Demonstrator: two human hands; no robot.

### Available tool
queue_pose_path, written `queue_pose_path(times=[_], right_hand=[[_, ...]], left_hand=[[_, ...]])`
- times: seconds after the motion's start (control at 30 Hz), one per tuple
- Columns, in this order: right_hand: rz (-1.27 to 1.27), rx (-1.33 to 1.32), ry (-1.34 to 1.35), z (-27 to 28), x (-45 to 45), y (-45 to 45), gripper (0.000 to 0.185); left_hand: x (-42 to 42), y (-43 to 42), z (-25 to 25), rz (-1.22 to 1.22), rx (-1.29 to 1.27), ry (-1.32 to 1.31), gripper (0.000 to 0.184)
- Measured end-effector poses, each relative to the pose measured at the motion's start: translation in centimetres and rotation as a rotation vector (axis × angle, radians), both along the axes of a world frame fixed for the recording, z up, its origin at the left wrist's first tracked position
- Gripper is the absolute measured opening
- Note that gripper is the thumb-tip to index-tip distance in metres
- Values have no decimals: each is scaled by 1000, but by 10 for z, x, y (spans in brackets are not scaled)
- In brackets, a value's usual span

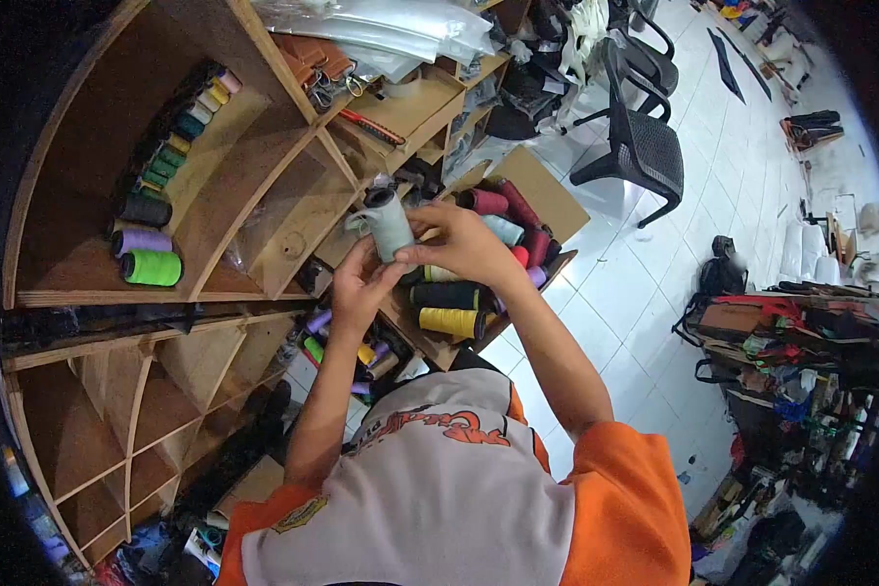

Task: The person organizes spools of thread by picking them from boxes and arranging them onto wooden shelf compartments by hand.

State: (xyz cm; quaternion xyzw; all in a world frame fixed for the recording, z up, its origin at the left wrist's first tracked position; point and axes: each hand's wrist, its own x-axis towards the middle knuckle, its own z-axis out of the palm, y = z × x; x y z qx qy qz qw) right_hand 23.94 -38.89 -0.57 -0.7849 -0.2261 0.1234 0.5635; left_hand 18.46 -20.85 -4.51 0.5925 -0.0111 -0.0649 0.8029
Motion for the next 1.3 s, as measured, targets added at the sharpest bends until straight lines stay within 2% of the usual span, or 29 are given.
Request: queue_pose_path(times=[0.1,0.2,0.3,0.37,0.43,0.47,0.53,0.57,0.67,0.7,0.9,1.0,1.07,1.17,1.2,1.23,1.27,1.3], right_hand=[[-127,-9,212,5,-8,-24,39],[-220,-308,277,4,-5,-65,42],[-129,-128,344,8,-19,-59,45],[-64,-80,210,3,-25,-31,47],[37,18,219,16,-31,2,50],[75,33,211,17,-33,14,50],[25,143,295,14,-35,29,51],[1,196,338,14,-35,34,51],[-98,276,290,19,-36,42,49],[-131,303,274,21,-36,44,49],[-135,302,233,26,-36,51,48],[-134,305,188,33,-40,57,47],[-151,256,172,38,-43,58,47],[-157,336,134,42,-46,62,48],[-161,264,89,45,-47,61,49],[-165,192,44,51,-47,57,50],[-168,119,-1,58,-48,55,51],[-149,260,16,67,-51,57,51]], left_hand=[[-9,9,-10,28,-13,5,42],[-21,22,-7,101,-19,100,39],[-22,30,1,133,-27,135,38],[-21,29,8,106,-70,138,38],[-18,26,18,58,-144,140,40],[-17,23,22,82,-91,102,40],[-17,21,28,137,19,32,41],[-15,27,28,165,220,-55,37],[-22,32,69,262,182,108,28],[-22,34,67,312,232,64,23],[-30,52,76,341,209,-45,18],[-33,57,76,348,144,-94,19],[-35,61,72,319,115,-111,26],[-36,57,81,338,96,-151,40],[-34,56,85,356,96,-167,45],[-31,59,85,282,86,-150,55],[-29,60,87,224,55,-158,55],[-28,58,90,167,24,-166,55]])
